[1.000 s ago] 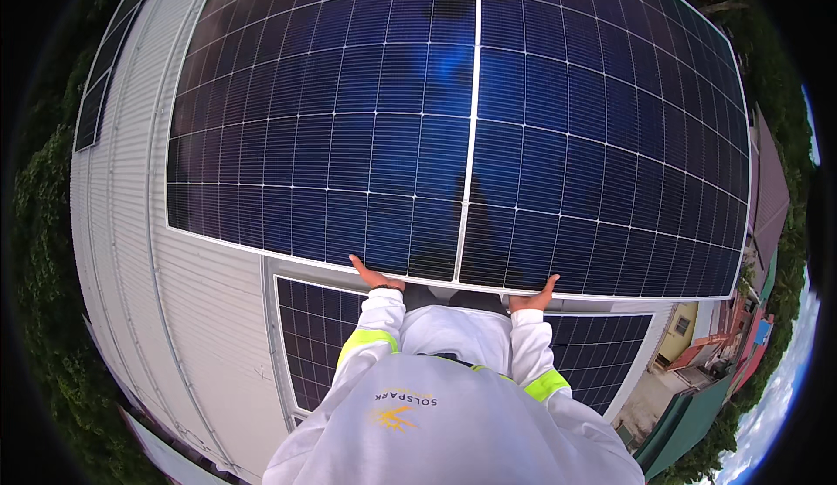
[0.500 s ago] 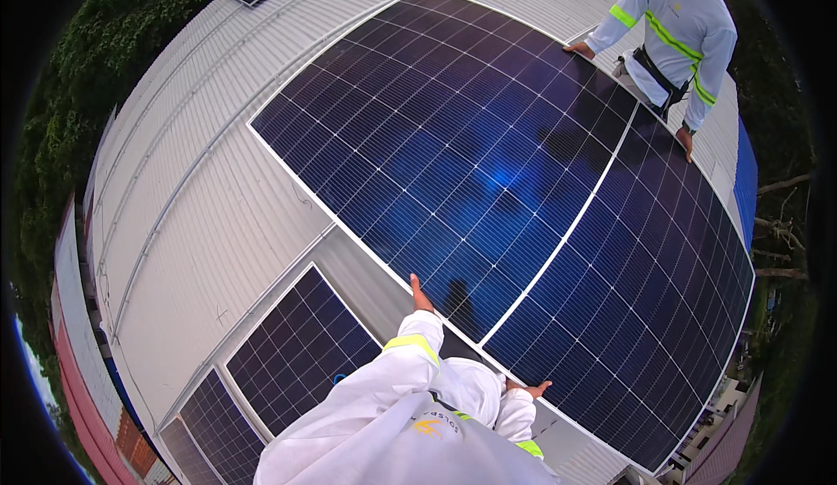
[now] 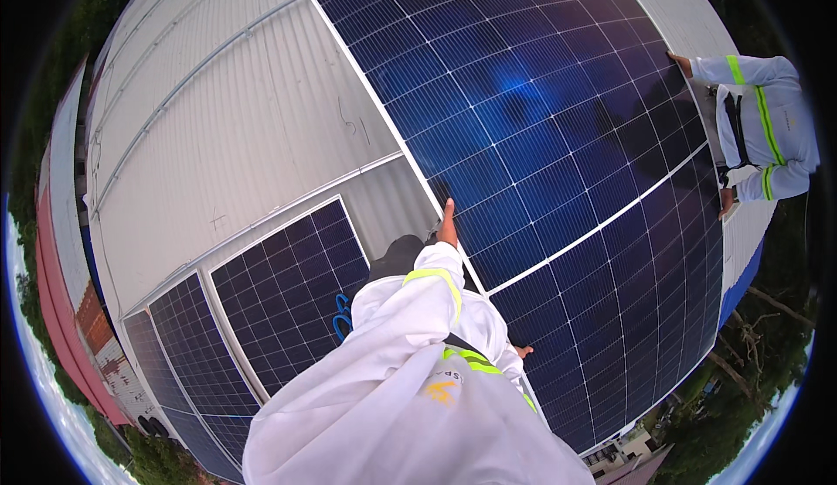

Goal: The person positions a solar panel on a rooftop and secures it using a screwdriver. They align the panel with adjacent units and tighten fasteners along the mounting rail to fix the panel in place.

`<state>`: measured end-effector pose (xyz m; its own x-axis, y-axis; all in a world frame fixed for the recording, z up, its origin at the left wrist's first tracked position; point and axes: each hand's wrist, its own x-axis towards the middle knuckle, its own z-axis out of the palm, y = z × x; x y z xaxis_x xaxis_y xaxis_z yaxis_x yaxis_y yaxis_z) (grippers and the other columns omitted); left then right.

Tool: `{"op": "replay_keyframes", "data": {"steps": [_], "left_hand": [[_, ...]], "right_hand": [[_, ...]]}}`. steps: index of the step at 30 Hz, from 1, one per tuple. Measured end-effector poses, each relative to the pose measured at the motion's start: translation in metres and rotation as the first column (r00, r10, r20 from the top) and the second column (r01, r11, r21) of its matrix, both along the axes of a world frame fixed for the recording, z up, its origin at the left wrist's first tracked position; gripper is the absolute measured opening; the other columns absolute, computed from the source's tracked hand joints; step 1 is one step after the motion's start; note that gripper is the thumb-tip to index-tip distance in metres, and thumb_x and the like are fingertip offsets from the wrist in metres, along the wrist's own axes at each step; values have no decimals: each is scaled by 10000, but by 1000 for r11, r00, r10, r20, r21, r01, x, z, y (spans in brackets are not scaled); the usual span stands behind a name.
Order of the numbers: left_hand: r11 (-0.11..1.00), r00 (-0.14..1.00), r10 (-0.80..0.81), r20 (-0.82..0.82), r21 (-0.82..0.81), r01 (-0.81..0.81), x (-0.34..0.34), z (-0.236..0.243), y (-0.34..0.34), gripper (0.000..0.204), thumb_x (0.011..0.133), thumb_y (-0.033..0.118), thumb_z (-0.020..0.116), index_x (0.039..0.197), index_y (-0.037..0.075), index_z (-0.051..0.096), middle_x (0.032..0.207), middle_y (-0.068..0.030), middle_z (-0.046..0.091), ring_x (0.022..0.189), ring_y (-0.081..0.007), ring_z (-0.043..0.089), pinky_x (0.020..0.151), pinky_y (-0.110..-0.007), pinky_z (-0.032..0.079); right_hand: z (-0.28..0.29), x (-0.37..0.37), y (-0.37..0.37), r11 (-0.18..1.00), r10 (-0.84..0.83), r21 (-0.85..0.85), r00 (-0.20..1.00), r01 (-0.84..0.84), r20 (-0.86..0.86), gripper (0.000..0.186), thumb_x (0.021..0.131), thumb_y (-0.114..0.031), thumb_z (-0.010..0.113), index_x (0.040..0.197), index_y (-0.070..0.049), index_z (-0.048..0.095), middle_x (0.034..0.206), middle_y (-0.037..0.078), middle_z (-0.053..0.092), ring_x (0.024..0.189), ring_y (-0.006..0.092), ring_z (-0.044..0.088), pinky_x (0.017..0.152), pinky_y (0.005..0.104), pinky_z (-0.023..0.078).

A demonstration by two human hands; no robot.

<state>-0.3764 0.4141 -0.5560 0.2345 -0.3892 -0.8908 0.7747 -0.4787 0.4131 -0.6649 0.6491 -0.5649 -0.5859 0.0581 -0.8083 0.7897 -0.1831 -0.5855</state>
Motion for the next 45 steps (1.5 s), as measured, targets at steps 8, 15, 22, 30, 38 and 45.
{"op": "replay_keyframes", "data": {"steps": [8, 15, 22, 30, 38, 45], "left_hand": [[990, 997, -58, 46, 129, 52, 1, 33, -2, 1068, 750, 764, 605, 1418, -52, 431, 1393, -221, 515, 1243, -322, 539, 1063, -390, 417], [985, 990, -130, 61, 124, 122, 7, 18, -11, 1117, 720, 786, 616, 1410, -73, 432, 1406, -242, 496, 1273, -341, 508, 1079, -391, 391], [970, 984, -174, 27, 177, 167, 21, 18, -17, 1165, 689, 808, 627, 1403, -93, 434, 1419, -263, 476, 1303, -359, 476, 1094, -391, 364], [929, 974, -226, -5, 301, 216, 49, 28, -61, 1221, 654, 833, 639, 1394, -117, 435, 1433, -287, 454, 1338, -380, 440, 1112, -392, 333], [959, 971, -231, 63, 185, 216, 70, 10, -66, 1158, 654, 805, 662, 1329, -124, 508, 1380, -290, 507, 1311, -384, 471, 1107, -383, 344], [945, 964, -265, 31, 210, 253, 90, 20, -73, 1098, 652, 730, 724, 1323, -115, 519, 1369, -278, 521, 1302, -370, 482, 1109, -370, 342]], "right_hand": [[24, -2, 9, 993, 120, 4, 993, -120, -7, 733, 818, -639, 604, 1357, -145, 559, 1423, 98, 518, 1277, 366, 470, 1085, 605, 352], [28, 15, 12, 991, 130, -17, 991, -130, -32, 734, 814, -639, 608, 1356, -145, 560, 1423, 98, 518, 1276, 366, 470, 1085, 606, 352], [38, 37, 17, 989, 147, 41, 988, -145, -47, 735, 811, -638, 613, 1355, -146, 560, 1423, 97, 519, 1276, 367, 469, 1084, 607, 352], [67, 50, 5, 980, 175, 101, 983, -170, -47, 737, 807, -637, 617, 1353, -146, 561, 1422, 96, 519, 1276, 368, 469, 1084, 607, 352], [58, 81, -18, 981, 169, 103, 985, -164, -37, 738, 803, -637, 622, 1352, -147, 561, 1422, 95, 519, 1275, 368, 469, 1083, 608, 352], [62, 106, -21, 976, 173, 142, 984, -167, -31, 739, 800, -636, 626, 1351, -148, 562, 1422, 94, 519, 1275, 369, 468, 1083, 608, 352]]}}
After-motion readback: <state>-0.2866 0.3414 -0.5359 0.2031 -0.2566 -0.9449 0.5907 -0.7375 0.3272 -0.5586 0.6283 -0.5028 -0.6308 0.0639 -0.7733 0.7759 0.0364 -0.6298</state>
